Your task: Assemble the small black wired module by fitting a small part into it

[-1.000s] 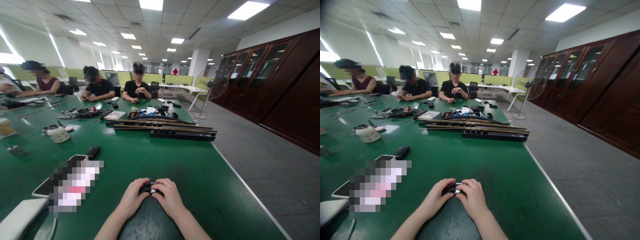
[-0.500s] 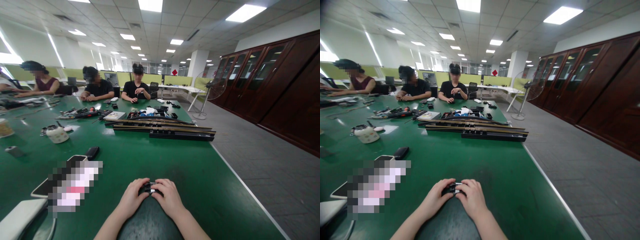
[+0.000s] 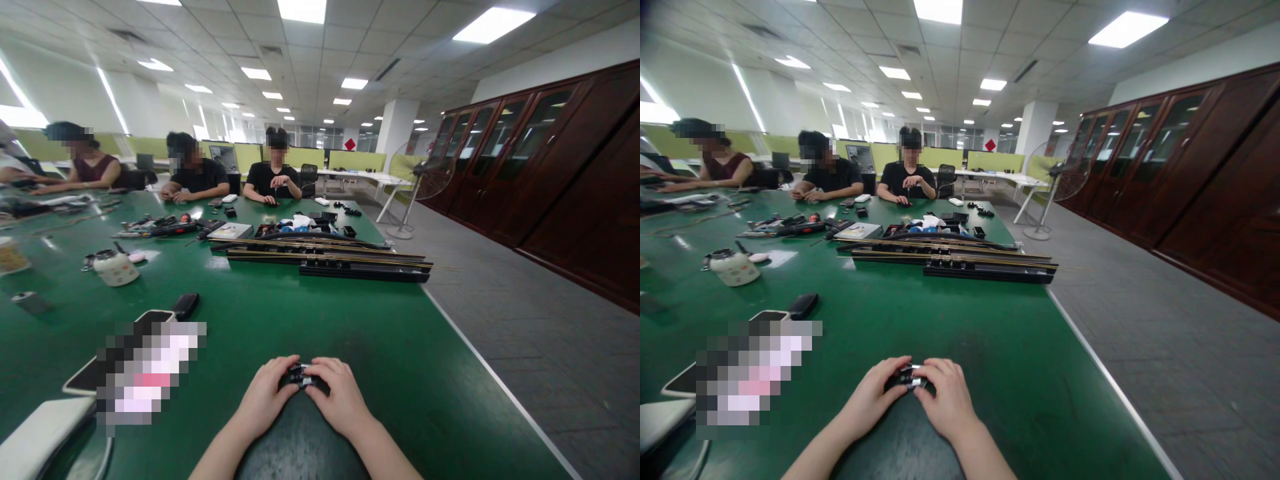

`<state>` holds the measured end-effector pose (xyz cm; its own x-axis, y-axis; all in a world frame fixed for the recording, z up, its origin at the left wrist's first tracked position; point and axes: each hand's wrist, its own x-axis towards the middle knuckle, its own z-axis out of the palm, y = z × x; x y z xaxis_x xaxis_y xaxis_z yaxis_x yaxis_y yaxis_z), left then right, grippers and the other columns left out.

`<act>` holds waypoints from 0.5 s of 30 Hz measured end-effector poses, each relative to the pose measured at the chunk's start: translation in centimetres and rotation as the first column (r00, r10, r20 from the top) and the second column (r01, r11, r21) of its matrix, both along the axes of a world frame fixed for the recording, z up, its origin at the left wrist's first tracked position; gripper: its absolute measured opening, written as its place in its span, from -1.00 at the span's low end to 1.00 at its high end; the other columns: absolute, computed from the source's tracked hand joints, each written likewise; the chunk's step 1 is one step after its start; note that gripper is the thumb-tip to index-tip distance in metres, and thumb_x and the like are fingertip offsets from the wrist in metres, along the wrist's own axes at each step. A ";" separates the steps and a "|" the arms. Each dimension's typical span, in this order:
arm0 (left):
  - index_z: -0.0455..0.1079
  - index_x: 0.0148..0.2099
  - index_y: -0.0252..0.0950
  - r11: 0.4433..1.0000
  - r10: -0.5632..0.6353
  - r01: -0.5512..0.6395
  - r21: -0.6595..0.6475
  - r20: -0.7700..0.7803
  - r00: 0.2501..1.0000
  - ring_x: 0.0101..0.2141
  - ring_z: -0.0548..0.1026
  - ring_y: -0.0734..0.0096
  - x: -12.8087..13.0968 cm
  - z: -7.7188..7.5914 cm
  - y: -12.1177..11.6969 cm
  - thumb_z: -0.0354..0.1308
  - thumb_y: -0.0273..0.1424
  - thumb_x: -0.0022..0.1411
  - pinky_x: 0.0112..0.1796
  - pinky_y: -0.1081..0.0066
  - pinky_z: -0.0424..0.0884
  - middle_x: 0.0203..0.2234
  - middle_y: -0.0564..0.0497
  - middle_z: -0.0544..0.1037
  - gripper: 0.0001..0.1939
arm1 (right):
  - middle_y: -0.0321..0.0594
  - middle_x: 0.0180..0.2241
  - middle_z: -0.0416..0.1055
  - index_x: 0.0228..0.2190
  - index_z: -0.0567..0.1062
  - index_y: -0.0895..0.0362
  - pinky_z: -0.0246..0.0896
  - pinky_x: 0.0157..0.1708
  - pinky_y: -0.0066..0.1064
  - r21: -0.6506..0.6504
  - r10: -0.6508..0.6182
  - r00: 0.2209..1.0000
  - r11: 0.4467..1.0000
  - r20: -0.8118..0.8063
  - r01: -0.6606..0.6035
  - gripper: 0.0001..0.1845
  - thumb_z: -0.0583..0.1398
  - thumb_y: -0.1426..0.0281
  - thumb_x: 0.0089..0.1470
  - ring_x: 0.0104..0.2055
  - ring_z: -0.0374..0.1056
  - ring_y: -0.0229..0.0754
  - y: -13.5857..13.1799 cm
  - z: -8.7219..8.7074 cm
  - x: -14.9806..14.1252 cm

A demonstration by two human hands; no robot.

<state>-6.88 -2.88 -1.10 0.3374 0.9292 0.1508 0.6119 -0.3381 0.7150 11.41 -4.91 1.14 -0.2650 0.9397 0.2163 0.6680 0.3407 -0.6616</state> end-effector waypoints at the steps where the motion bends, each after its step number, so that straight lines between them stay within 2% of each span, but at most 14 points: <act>1: 0.25 -0.01 -0.19 1.000 -0.002 0.002 0.009 -0.002 1.000 -0.14 0.36 0.32 0.0 -0.1 0.0 0.06 -0.35 0.05 -0.09 0.26 0.27 -0.15 -0.04 0.43 -0.60 | -0.28 -0.18 0.40 -0.30 0.47 -0.08 0.06 -0.10 -0.28 -0.002 -0.004 1.000 1.000 -0.006 0.004 -0.76 0.20 0.40 -0.09 -0.09 0.24 -0.15 0.0 0.0 0.0; 6: 0.24 0.02 -0.19 0.998 0.002 0.000 0.067 -0.020 1.000 -0.04 0.29 0.30 -0.1 -0.5 0.0 0.03 -0.37 0.07 -0.02 0.24 0.22 -0.05 -0.07 0.35 -0.59 | -0.29 -0.21 0.41 -0.36 0.49 -0.07 0.06 -0.11 -0.29 -0.014 -0.036 0.999 0.999 -0.017 0.036 -0.82 0.20 0.39 -0.09 -0.10 0.25 -0.16 0.2 -0.2 -0.1; 15: 0.21 0.04 -0.16 0.994 0.008 -0.002 0.108 -0.051 0.999 -0.08 0.34 0.31 -0.1 -0.3 0.1 -0.01 -0.36 0.10 -0.07 0.24 0.28 -0.09 -0.05 0.39 -0.58 | -0.28 -0.21 0.42 -0.33 0.46 -0.03 0.07 -0.11 -0.29 -0.009 -0.030 0.998 1.000 -0.050 0.029 -0.77 0.22 0.43 -0.13 -0.11 0.25 -0.15 0.1 -0.2 0.1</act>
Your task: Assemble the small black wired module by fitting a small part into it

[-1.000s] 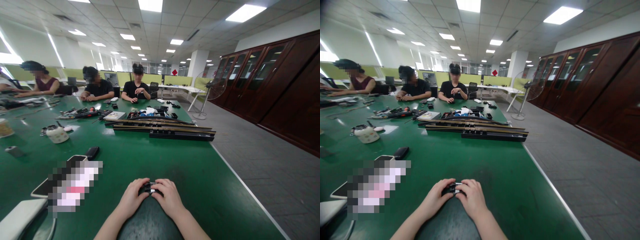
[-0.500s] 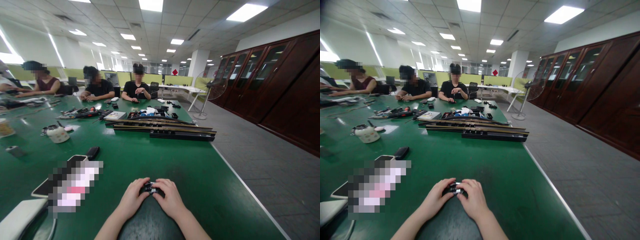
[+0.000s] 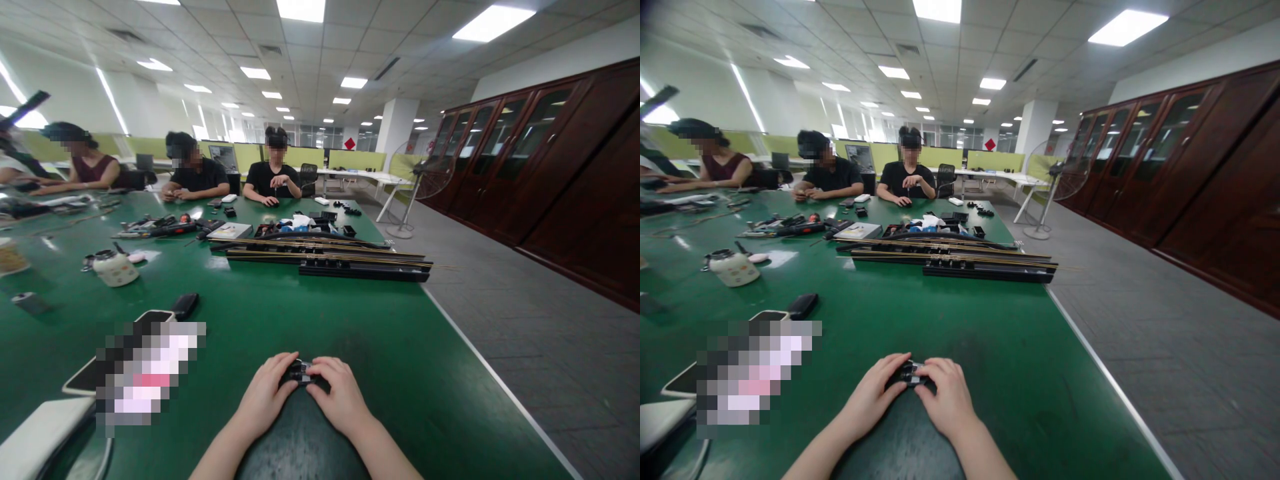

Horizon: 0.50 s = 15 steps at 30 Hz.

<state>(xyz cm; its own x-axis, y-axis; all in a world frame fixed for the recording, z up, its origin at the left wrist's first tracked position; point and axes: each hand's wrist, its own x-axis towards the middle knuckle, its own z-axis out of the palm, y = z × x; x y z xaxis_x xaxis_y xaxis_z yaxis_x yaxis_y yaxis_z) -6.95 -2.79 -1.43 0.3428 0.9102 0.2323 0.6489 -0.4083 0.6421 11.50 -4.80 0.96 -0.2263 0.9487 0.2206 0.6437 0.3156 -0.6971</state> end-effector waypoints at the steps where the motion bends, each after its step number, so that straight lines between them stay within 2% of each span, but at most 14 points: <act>1: 0.22 0.04 -0.16 1.000 0.000 0.000 0.003 -0.001 1.000 -0.09 0.34 0.31 0.0 0.0 0.0 -0.01 -0.35 0.10 -0.07 0.24 0.28 -0.09 -0.05 0.40 -0.59 | -0.28 -0.21 0.42 -0.34 0.46 -0.02 0.07 -0.11 -0.29 -0.002 -0.004 1.000 1.000 -0.001 0.004 -0.77 0.22 0.44 -0.13 -0.10 0.25 -0.15 0.0 0.0 0.0; 10: 0.22 0.04 -0.17 1.000 0.008 -0.008 0.002 -0.014 1.000 -0.03 0.29 0.29 -0.1 -0.5 0.0 -0.02 -0.35 0.11 -0.02 0.21 0.23 -0.03 -0.07 0.34 -0.59 | -0.27 -0.22 0.42 -0.28 0.42 0.03 0.09 -0.13 -0.31 -0.043 -0.037 0.999 0.998 -0.039 0.035 -0.70 0.19 0.47 -0.16 -0.13 0.27 -0.14 0.0 0.4 -0.2; 15: 0.19 0.06 -0.18 0.999 0.025 -0.026 -0.029 -0.014 1.000 -0.03 0.29 0.27 0.0 -0.4 0.0 0.07 -0.37 0.02 -0.02 0.22 0.22 -0.04 -0.07 0.34 -0.50 | -0.25 -0.21 0.42 -0.27 0.41 0.04 0.10 -0.12 -0.30 -0.054 -0.044 0.998 0.998 -0.046 0.041 -0.69 0.17 0.48 -0.16 -0.12 0.27 -0.12 0.0 0.5 -0.1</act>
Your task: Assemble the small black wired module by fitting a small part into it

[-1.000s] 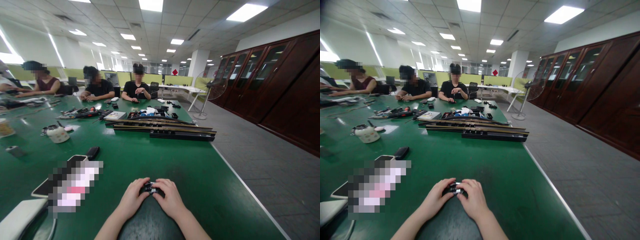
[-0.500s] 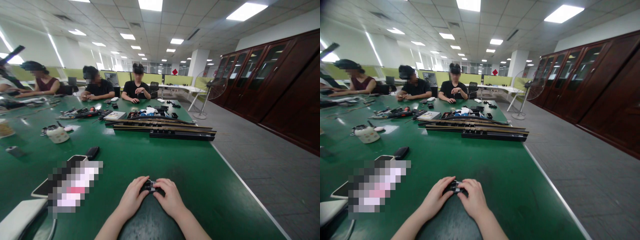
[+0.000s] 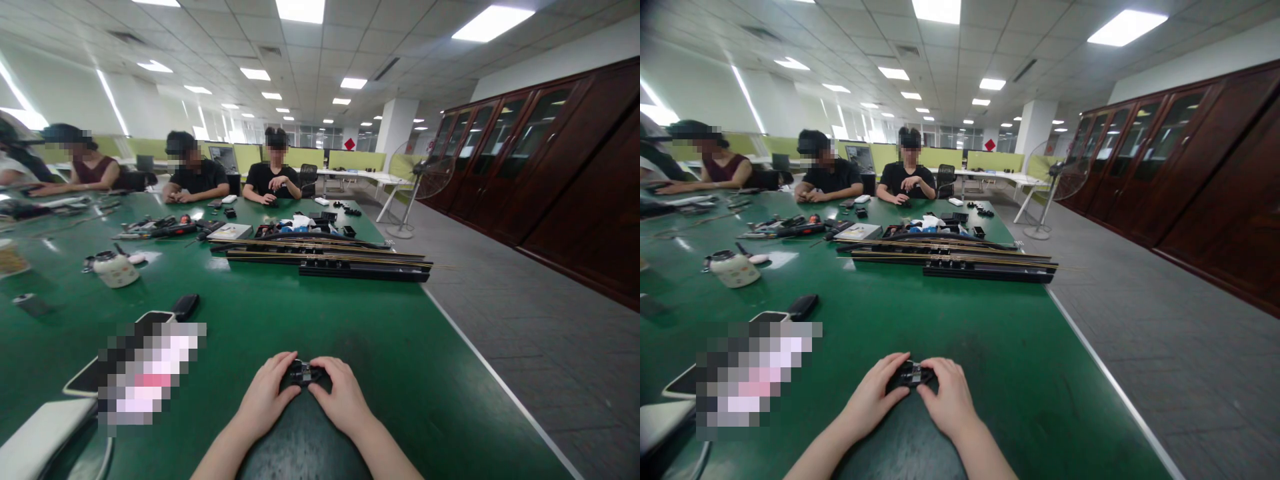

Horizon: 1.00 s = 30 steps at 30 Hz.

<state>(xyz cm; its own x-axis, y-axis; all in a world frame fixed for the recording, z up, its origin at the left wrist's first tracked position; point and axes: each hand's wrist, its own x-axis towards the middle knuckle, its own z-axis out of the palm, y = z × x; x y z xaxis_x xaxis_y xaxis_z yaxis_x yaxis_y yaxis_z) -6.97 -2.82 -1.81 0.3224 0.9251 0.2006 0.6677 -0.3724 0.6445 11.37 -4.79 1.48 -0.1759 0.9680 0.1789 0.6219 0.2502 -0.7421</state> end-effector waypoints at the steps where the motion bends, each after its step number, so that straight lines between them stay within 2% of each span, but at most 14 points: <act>1: 0.19 0.06 -0.19 1.000 0.007 -0.007 -0.004 0.001 1.000 -0.03 0.29 0.26 0.0 0.0 0.0 0.08 -0.38 0.01 -0.02 0.21 0.22 -0.04 -0.08 0.34 -0.50 | -0.25 -0.21 0.42 -0.27 0.41 0.04 0.10 -0.12 -0.30 0.000 0.001 1.000 1.000 0.000 -0.001 -0.69 0.17 0.48 -0.16 -0.12 0.27 -0.12 0.0 0.0 0.0; 14: 0.27 -0.04 -0.21 1.000 0.003 -0.004 0.026 0.020 1.000 -0.06 0.31 0.25 0.1 0.0 0.0 0.05 -0.37 0.03 -0.04 0.17 0.24 -0.08 -0.09 0.36 -0.62 | -0.24 -0.18 0.41 -0.30 0.48 -0.04 0.09 -0.09 -0.23 0.028 0.051 0.998 0.998 0.033 -0.052 -0.77 0.17 0.43 -0.08 -0.08 0.26 -0.12 0.1 -0.3 0.3; 20: 0.26 -0.05 -0.24 1.000 -0.006 0.006 0.009 0.008 1.000 -0.06 0.30 0.26 0.2 0.4 -0.1 0.05 -0.38 0.04 -0.03 0.19 0.23 -0.08 -0.10 0.36 -0.63 | -0.24 -0.17 0.41 -0.30 0.48 -0.04 0.10 -0.09 -0.21 0.024 0.055 0.998 0.998 0.036 -0.056 -0.76 0.17 0.44 -0.08 -0.08 0.25 -0.10 0.0 -0.3 0.3; 25: 0.25 -0.06 -0.23 1.000 -0.008 0.009 -0.009 0.040 0.999 -0.07 0.30 0.27 0.2 0.8 -0.2 0.04 -0.37 0.05 -0.04 0.18 0.22 -0.10 -0.09 0.37 -0.65 | -0.23 -0.17 0.40 -0.24 0.43 0.02 0.10 -0.07 -0.23 0.034 0.052 0.999 0.998 -0.015 -0.052 -0.68 0.16 0.47 -0.12 -0.08 0.25 -0.11 0.0 -0.2 0.3; 30: 0.23 -0.04 -0.23 0.999 -0.003 0.007 -0.041 0.089 0.996 -0.10 0.34 0.28 0.2 0.8 -0.1 0.03 -0.38 0.06 -0.06 0.19 0.25 -0.13 -0.09 0.39 -0.64 | -0.17 -0.18 0.38 -0.17 0.37 0.08 0.16 -0.08 -0.25 0.029 -0.022 0.994 0.999 -0.104 0.026 -0.64 0.09 0.50 -0.09 -0.12 0.28 -0.13 0.1 -0.7 0.4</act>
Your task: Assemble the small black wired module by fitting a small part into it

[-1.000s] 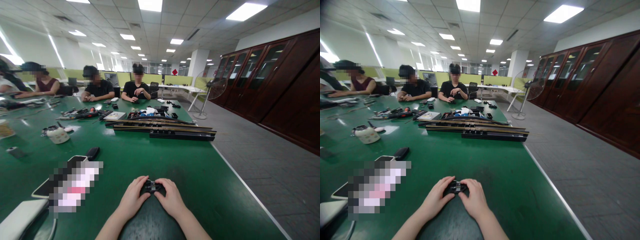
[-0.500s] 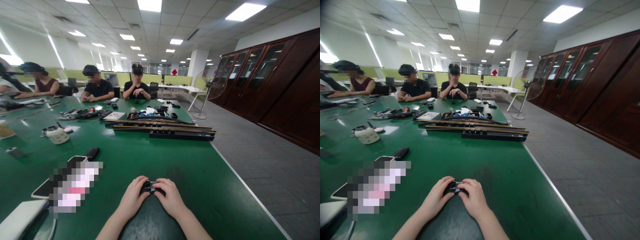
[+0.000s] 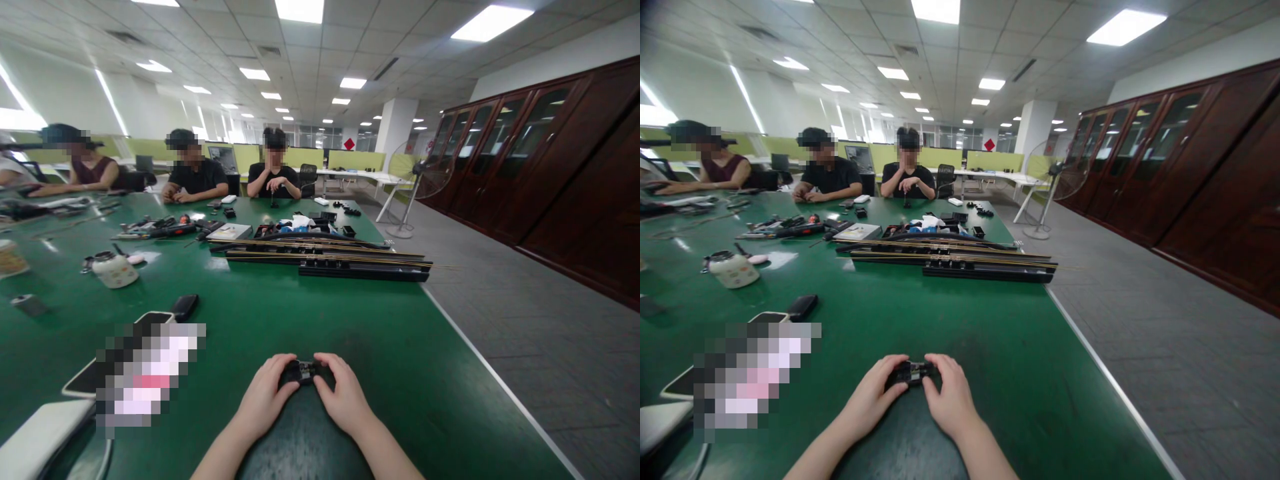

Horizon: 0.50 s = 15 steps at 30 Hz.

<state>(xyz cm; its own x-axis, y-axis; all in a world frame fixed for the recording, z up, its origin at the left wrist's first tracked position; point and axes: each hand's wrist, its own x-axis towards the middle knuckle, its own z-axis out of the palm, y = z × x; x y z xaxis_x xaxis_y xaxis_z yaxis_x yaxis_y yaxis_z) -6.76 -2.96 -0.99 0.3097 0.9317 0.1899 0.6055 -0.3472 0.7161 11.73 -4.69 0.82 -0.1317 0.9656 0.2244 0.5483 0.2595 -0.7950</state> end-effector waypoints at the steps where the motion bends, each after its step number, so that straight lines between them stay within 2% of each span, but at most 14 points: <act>1: 0.23 -0.03 -0.22 1.000 0.001 -0.001 -0.001 0.007 1.000 -0.10 0.33 0.28 0.0 0.0 0.0 0.03 -0.38 0.06 -0.06 0.19 0.25 -0.13 -0.08 0.39 -0.63 | -0.16 -0.19 0.38 -0.17 0.37 0.09 0.18 -0.09 -0.26 -0.005 -0.014 1.000 1.000 -0.011 0.014 -0.64 0.07 0.50 -0.08 -0.14 0.29 -0.13 0.0 -0.1 0.0; 7: 0.14 0.07 -0.18 1.000 0.011 -0.010 -0.013 0.011 1.000 -0.07 0.32 0.30 -0.1 -0.5 0.1 0.01 -0.43 0.05 -0.04 0.18 0.23 -0.09 -0.07 0.37 -0.52 | -0.18 -0.25 0.40 -0.25 0.41 0.09 0.20 -0.12 -0.29 0.031 -0.006 1.000 1.000 -0.022 0.007 -0.69 0.01 0.55 -0.04 -0.16 0.30 -0.15 0.1 -0.1 0.1; 15: 0.21 0.03 -0.16 1.000 -0.020 0.020 0.015 -0.005 1.000 -0.06 0.31 0.27 -0.3 -0.5 0.1 0.02 -0.42 0.05 -0.02 0.15 0.21 -0.08 -0.05 0.38 -0.57 | -0.19 -0.27 0.41 -0.32 0.43 0.08 0.20 -0.12 -0.29 0.045 0.013 1.000 0.999 -0.009 -0.012 -0.73 0.02 0.55 -0.04 -0.17 0.30 -0.15 0.1 0.3 0.1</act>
